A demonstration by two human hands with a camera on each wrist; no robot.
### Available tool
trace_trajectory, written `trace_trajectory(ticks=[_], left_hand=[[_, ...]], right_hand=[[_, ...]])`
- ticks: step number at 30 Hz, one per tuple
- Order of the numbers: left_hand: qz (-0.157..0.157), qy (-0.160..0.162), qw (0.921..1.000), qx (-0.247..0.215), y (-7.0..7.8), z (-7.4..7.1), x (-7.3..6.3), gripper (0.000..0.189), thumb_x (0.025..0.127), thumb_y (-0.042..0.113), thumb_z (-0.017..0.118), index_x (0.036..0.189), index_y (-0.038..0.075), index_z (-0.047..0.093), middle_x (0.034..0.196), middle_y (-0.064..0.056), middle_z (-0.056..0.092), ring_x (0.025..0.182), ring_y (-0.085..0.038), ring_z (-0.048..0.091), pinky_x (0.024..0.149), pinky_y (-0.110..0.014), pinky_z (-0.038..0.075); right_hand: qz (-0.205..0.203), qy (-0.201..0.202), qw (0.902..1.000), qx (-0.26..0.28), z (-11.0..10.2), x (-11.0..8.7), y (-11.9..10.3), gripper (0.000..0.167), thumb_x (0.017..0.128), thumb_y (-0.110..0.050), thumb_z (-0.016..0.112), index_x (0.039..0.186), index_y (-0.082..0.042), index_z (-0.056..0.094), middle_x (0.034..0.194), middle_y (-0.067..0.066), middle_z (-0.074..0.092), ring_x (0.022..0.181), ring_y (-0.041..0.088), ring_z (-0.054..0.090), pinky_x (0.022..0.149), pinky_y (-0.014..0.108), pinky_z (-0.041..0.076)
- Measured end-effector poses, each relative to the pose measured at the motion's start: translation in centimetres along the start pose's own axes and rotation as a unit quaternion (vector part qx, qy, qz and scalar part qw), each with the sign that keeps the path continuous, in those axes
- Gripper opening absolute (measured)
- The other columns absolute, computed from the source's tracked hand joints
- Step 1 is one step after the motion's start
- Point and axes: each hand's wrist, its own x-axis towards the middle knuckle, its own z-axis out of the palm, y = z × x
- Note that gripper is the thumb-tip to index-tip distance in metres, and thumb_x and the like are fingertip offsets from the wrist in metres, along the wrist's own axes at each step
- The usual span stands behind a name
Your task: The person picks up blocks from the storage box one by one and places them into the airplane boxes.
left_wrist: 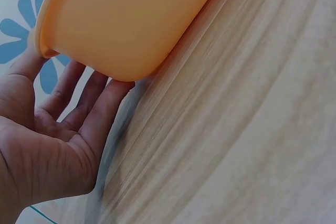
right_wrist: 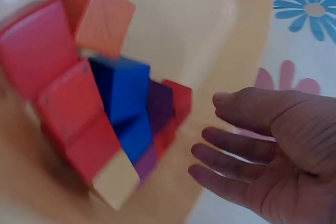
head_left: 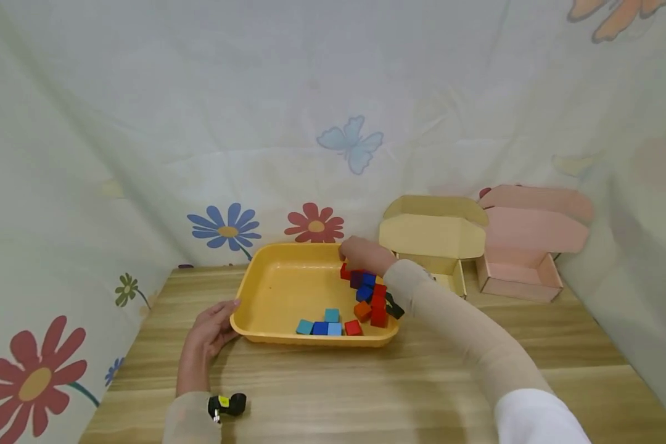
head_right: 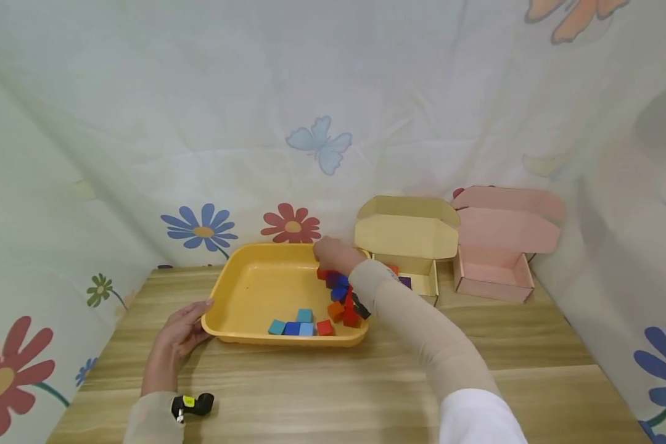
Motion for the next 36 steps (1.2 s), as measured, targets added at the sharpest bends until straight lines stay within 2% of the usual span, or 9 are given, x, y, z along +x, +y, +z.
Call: trace_trajectory(ticks=[4,6,10,13,15,19,23,31,36], left_hand=[[-0.002,-0.001,1.0,0.004,-0.2,0.0,-0.1,0.072,0.096,0.038,0.073,0.148,-0.003,0.044,0.108,0.0,0.074,0.096,-0.013,0.07,0.082,-0.033,0.059],[-0.006,0.003,1.0,0.003,-0.3,-0.1,-0.2,0.072,0.096,0.038,0.073,0.148,-0.003,0.045,0.108,0.0,0.074,0.096,-0.013,0.07,0.081,-0.033,0.059],[-0.014,0.01,0.9999,0.0,-0.5,-0.5,-0.5,0.071,0.096,0.037,0.072,0.149,-0.002,0.044,0.109,0.0,0.073,0.096,-0.012,0.069,0.082,-0.033,0.058],[-0.01,0.007,0.9999,0.002,-0.3,-0.6,-0.5,0.072,0.096,0.038,0.073,0.149,-0.001,0.043,0.112,0.0,0.072,0.098,-0.011,0.068,0.083,-0.032,0.058],[-0.007,0.001,1.0,0.005,-0.1,-0.6,-0.4,0.073,0.095,0.039,0.073,0.149,-0.001,0.043,0.114,0.0,0.071,0.099,-0.01,0.068,0.084,-0.032,0.058],[-0.006,-0.001,1.0,0.005,0.0,-0.3,0.0,0.071,0.095,0.038,0.073,0.148,-0.001,0.045,0.111,-0.001,0.073,0.097,-0.011,0.069,0.083,-0.032,0.058],[-0.006,0.001,1.0,0.004,0.1,-0.3,-0.1,0.07,0.095,0.038,0.074,0.147,-0.001,0.046,0.111,-0.001,0.074,0.097,-0.012,0.069,0.082,-0.032,0.058],[-0.01,0.006,0.9998,-0.013,-0.5,-0.9,-0.7,0.052,0.095,0.036,0.074,0.133,0.004,0.06,0.104,0.0,0.075,0.095,-0.013,0.07,0.082,-0.033,0.059],[-0.006,0.007,0.9999,-0.007,0.0,-1.2,-1.0,0.056,0.096,0.036,0.073,0.138,0.002,0.056,0.105,0.001,0.074,0.097,-0.013,0.07,0.082,-0.033,0.059]], right_hand=[[0.023,-0.002,0.9995,-0.023,1.3,1.1,-0.8,0.017,0.09,-0.012,0.079,0.102,-0.004,0.069,0.091,0.007,0.062,0.081,0.024,0.055,0.074,0.029,0.05],[0.034,0.001,0.9991,-0.027,1.6,1.5,-1.3,0.019,0.088,-0.011,0.081,0.099,-0.006,0.067,0.088,0.006,0.059,0.079,0.023,0.055,0.072,0.028,0.049],[0.04,0.016,0.9988,-0.023,2.0,1.8,-2.2,0.02,0.087,-0.006,0.08,0.102,-0.006,0.066,0.09,0.006,0.059,0.082,0.024,0.057,0.076,0.028,0.053],[0.051,0.043,0.9976,-0.021,2.2,2.0,-2.7,0.012,0.093,-0.004,0.074,0.102,-0.006,0.068,0.091,0.007,0.064,0.084,0.024,0.061,0.08,0.028,0.054],[0.058,0.059,0.996,-0.034,2.3,2.2,-2.8,0.006,0.097,-0.004,0.068,0.103,-0.006,0.069,0.094,0.008,0.067,0.087,0.024,0.062,0.082,0.029,0.055],[0.065,0.074,0.9918,-0.081,2.3,2.7,-2.8,0.012,0.102,-0.004,0.06,0.105,-0.004,0.072,0.103,0.011,0.07,0.093,0.026,0.065,0.088,0.031,0.055],[0.07,0.08,0.9893,-0.1,2.5,3.0,-2.8,0.014,0.103,-0.004,0.06,0.106,-0.004,0.073,0.106,0.011,0.071,0.095,0.026,0.066,0.09,0.032,0.056],[0.09,0.09,0.9904,-0.054,3.0,2.4,-3.7,0.014,0.104,-0.007,0.059,0.11,-0.004,0.071,0.106,0.011,0.069,0.095,0.026,0.063,0.091,0.033,0.055],[0.095,0.092,0.9898,-0.053,2.7,2.7,-4.4,0.015,0.104,-0.008,0.058,0.109,-0.005,0.073,0.106,0.01,0.069,0.095,0.026,0.064,0.091,0.034,0.056]])
